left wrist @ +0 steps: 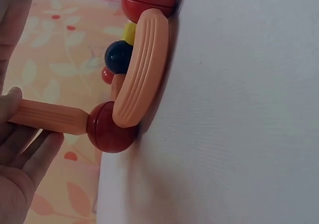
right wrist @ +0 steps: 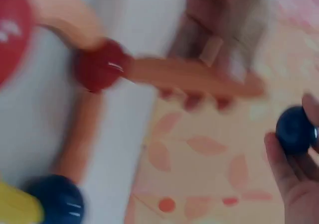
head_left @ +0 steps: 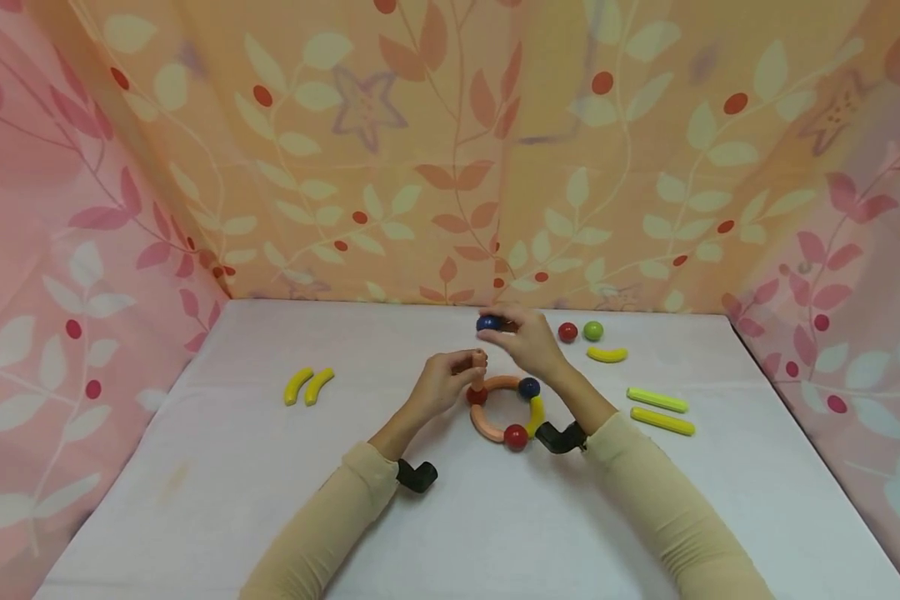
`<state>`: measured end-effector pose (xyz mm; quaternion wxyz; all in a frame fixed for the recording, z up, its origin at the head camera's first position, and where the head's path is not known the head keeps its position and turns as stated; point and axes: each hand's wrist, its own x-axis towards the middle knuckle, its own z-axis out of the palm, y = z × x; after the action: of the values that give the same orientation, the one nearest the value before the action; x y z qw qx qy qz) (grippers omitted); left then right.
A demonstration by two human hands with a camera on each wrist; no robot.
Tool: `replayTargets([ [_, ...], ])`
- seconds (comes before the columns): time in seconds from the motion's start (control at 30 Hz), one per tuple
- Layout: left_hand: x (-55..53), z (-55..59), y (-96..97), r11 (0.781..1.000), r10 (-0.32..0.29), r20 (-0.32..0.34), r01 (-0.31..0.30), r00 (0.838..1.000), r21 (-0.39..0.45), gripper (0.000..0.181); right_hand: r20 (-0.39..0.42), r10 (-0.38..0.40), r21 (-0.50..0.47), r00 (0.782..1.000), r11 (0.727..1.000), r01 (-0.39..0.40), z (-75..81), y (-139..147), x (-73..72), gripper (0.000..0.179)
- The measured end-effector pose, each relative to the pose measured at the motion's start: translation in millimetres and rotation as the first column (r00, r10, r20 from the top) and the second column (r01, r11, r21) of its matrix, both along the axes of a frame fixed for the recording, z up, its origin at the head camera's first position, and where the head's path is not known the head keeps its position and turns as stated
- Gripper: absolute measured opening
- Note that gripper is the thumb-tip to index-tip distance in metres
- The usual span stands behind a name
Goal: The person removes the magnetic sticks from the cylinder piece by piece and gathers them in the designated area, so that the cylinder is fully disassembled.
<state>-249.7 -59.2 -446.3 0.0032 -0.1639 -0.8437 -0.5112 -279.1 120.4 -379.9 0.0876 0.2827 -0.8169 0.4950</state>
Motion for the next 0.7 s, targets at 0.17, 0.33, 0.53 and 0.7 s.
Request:
replayTargets([
  [0.17, 2.7, 2.1, 0.8, 1.0, 0.027, 0.087, -0.026, 0.996, -0.005, 0.035, 0.08, -0.135, 0.012, 0.988, 0.991, 0.135, 15.3, 23.1, -20.0, 0.036],
  [0.33, 4.0, 2.9, 1.2, 1.0, 0.017, 0.098, -0.019, 0.995, 0.011, 0.034, 0.135, -0.189, 0.193, 0.973, 0.968, 0.161, -4.9, 40.4, -44.7, 0.036],
  [0.53, 6.2, 4.7, 3.9, 1.0, 0.027, 0.104, -0.026, 0.994, -0.017, 0.036, 0.22, -0.261, 0.373, 0.94, 0.913, 0.166, -38.1, 55.1, -65.6, 0.039],
  [0.7, 5.9, 5.8, 4.5, 1.0, 0.027, 0.098, -0.026, 0.995, -0.014, 0.035, 0.196, -0.265, 0.514, 0.944, 0.848, 0.131, -57.6, 59.3, -80.8, 0.038],
])
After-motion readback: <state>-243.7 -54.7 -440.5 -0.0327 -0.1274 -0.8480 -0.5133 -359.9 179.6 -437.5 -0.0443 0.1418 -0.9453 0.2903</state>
